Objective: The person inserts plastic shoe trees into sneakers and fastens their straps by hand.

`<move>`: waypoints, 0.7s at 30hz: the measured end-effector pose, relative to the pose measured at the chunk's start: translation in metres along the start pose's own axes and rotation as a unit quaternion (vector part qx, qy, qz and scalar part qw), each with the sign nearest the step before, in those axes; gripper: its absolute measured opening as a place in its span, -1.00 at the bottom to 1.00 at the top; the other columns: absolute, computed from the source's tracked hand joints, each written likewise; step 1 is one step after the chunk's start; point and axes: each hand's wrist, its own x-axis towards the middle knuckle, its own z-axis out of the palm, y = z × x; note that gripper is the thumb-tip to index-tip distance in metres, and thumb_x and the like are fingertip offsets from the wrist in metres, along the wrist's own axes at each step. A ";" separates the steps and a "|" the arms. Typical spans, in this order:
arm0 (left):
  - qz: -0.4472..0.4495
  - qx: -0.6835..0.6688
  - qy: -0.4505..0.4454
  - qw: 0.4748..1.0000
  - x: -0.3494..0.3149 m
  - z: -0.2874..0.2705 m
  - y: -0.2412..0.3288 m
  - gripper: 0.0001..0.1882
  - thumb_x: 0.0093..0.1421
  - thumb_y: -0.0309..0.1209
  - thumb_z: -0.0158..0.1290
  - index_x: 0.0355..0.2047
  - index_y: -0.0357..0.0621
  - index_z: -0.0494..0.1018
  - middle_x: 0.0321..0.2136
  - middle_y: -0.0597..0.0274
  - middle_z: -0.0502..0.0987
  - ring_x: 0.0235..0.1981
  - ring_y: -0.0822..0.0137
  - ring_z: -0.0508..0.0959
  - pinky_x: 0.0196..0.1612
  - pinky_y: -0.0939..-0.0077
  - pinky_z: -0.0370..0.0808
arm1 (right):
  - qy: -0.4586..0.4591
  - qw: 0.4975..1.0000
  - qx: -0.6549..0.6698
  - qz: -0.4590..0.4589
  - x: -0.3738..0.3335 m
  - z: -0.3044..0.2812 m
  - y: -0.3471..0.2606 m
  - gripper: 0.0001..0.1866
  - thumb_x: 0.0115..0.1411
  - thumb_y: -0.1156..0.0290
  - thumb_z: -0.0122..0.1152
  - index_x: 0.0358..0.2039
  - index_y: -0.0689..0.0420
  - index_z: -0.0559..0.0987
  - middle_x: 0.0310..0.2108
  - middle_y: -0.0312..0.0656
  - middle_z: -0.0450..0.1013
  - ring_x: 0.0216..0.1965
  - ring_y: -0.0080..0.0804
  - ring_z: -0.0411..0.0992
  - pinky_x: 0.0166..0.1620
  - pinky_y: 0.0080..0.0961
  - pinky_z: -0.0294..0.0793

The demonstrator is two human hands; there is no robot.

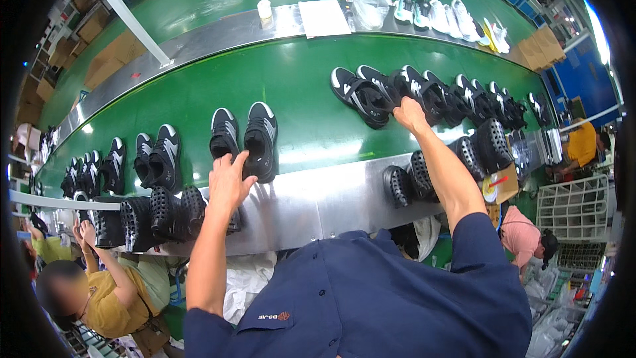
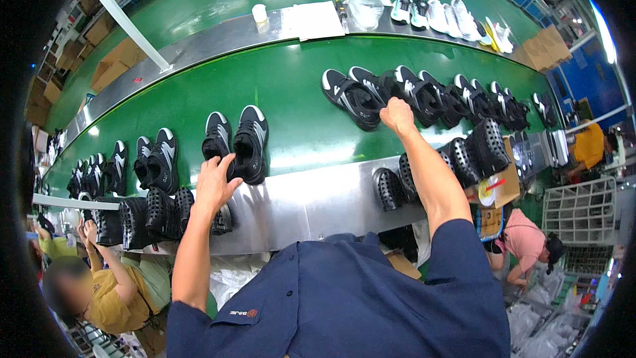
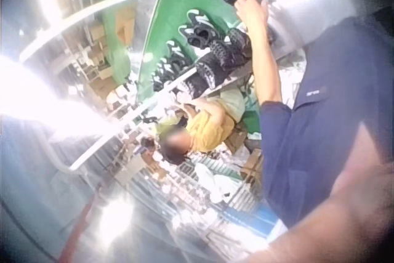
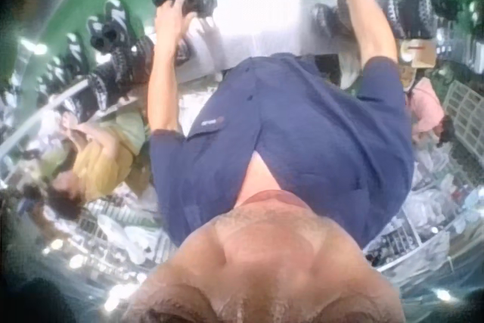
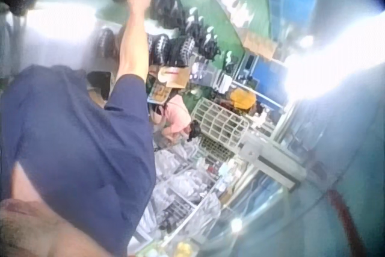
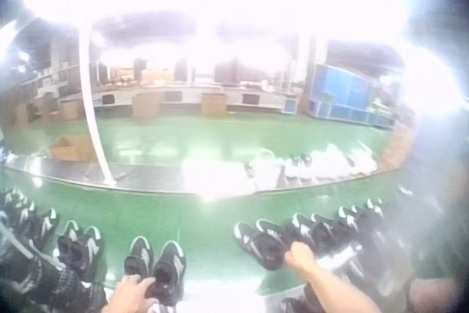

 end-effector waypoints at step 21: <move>-0.099 0.026 0.061 0.993 -0.073 0.043 0.046 -0.36 0.00 -0.36 0.34 0.13 0.04 0.42 0.15 -0.16 0.32 0.20 -0.13 0.32 0.03 0.04 0.45 | -0.083 0.994 -0.049 -0.047 0.047 0.040 -0.071 -0.59 -0.03 0.29 0.38 -0.23 0.33 0.64 -0.13 0.23 0.56 -0.05 0.14 0.54 -0.01 -0.11 0.55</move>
